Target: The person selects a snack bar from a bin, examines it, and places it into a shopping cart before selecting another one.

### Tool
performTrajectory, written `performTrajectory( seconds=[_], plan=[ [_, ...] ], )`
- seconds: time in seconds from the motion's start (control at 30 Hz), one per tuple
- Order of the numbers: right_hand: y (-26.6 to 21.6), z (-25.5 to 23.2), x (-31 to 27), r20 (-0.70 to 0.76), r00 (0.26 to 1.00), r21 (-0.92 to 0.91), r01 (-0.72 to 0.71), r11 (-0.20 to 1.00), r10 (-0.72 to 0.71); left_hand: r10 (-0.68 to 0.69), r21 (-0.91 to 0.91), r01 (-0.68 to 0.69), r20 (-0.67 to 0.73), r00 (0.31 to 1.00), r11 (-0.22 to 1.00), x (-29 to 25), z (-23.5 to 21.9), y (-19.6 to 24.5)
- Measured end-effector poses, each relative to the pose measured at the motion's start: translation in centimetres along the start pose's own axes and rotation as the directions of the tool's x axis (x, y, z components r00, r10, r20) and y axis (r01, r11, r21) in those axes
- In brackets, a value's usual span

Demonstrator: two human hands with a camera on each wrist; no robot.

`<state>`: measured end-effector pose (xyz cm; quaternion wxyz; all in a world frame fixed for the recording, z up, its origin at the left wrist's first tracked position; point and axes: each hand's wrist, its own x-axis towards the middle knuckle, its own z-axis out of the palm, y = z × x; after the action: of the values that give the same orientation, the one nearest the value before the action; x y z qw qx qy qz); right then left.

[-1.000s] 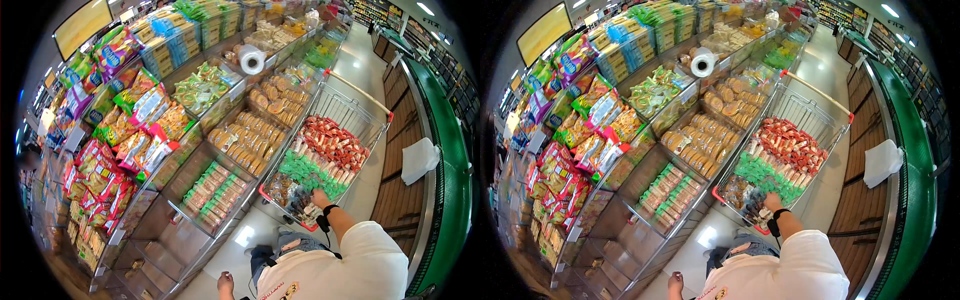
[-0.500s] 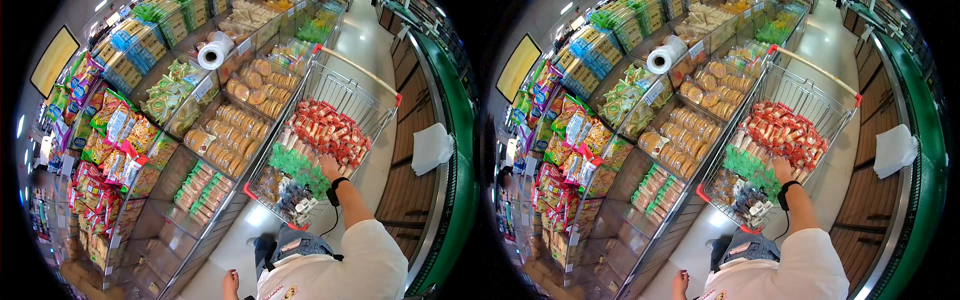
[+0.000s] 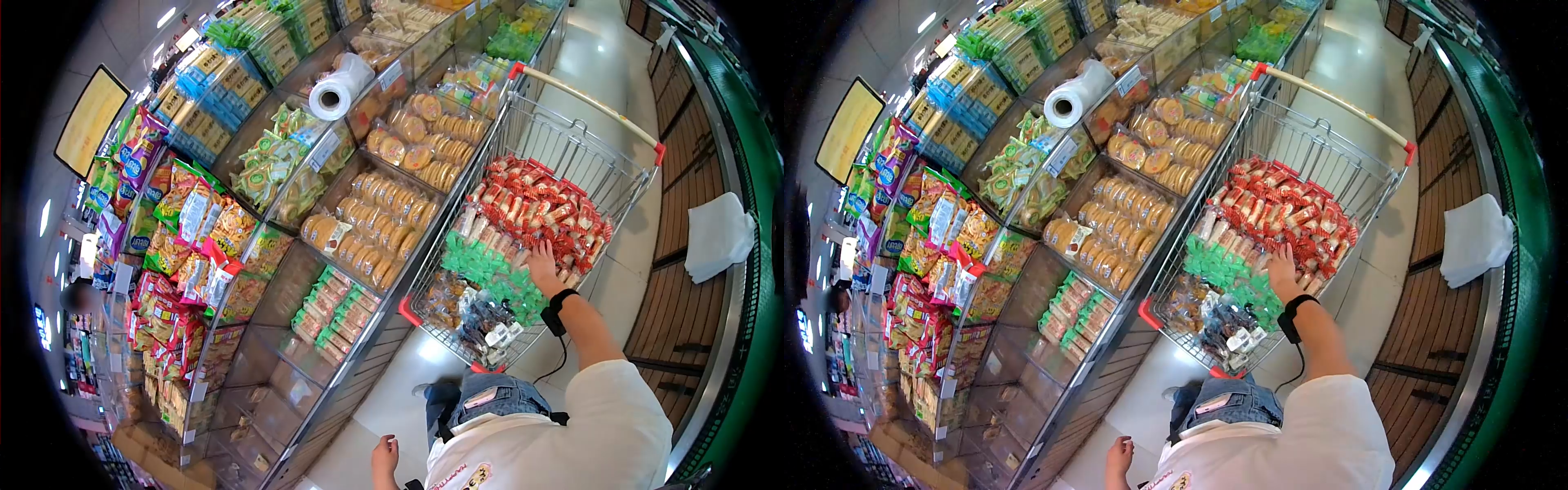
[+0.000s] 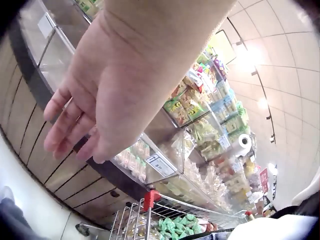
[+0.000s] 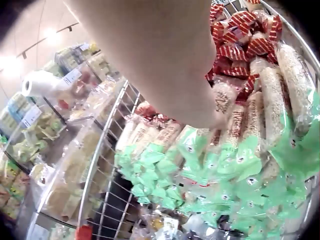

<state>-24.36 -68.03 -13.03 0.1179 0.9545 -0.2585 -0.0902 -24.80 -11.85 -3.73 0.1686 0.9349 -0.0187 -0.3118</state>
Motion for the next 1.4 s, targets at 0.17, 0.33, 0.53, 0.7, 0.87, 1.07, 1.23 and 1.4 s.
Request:
performTrajectory(
  seconds=[0.17, 0.33, 0.53, 0.7, 0.87, 1.07, 1.23, 1.4],
  plan=[
    [-0.9, -0.9, -2.7, -0.125, 0.990, 0.229, -0.027, 0.973, 0.057, 0.115, 0.060, -0.115, 0.008, 0.993, 0.992, 1.1, -1.0, 3.1],
    [-6.0, -8.0, -5.3, 0.219, 0.897, 0.790, 0.069, 0.610, -0.385, 0.241, 0.006, -0.241, 0.043, 0.970, 0.970, 2.8, -3.1, 7.3],
    [-15.5, -16.2, -7.4, 0.032, 0.675, 0.874, 0.340, 0.348, -0.738, 0.384, -0.285, -0.388, -0.072, 0.920, 0.876, 4.6, -6.0, 10.0],
    [-22.0, -23.8, -8.9, -0.066, 0.426, 0.764, 0.603, 0.229, -0.902, 0.379, -0.671, -0.292, -0.019, 0.925, 0.681, 4.7, -8.9, 9.6],
    [-26.7, -27.5, -9.4, -0.101, 0.176, 0.681, 0.730, 0.061, -0.979, 0.439, -0.766, -0.158, 0.176, 0.881, 0.623, 3.8, -11.7, 5.8],
    [-32.0, -33.0, -10.0, -0.144, 0.030, 0.538, 0.841, -0.053, -0.989, 0.356, -0.853, -0.156, 0.036, 0.934, 0.497, 1.3, -15.6, 2.3],
    [-36.9, -35.5, -11.1, -0.212, -0.034, 0.541, 0.828, -0.146, -0.977, 0.301, -0.927, -0.251, -0.164, 0.940, 0.278, -0.3, -17.4, -1.0],
    [-40.1, -37.8, -11.8, -0.158, -0.177, 0.583, 0.777, -0.236, -0.972, 0.361, -0.935, -0.273, -0.180, 0.915, 0.225, -1.0, -18.7, -3.9]
  ],
)
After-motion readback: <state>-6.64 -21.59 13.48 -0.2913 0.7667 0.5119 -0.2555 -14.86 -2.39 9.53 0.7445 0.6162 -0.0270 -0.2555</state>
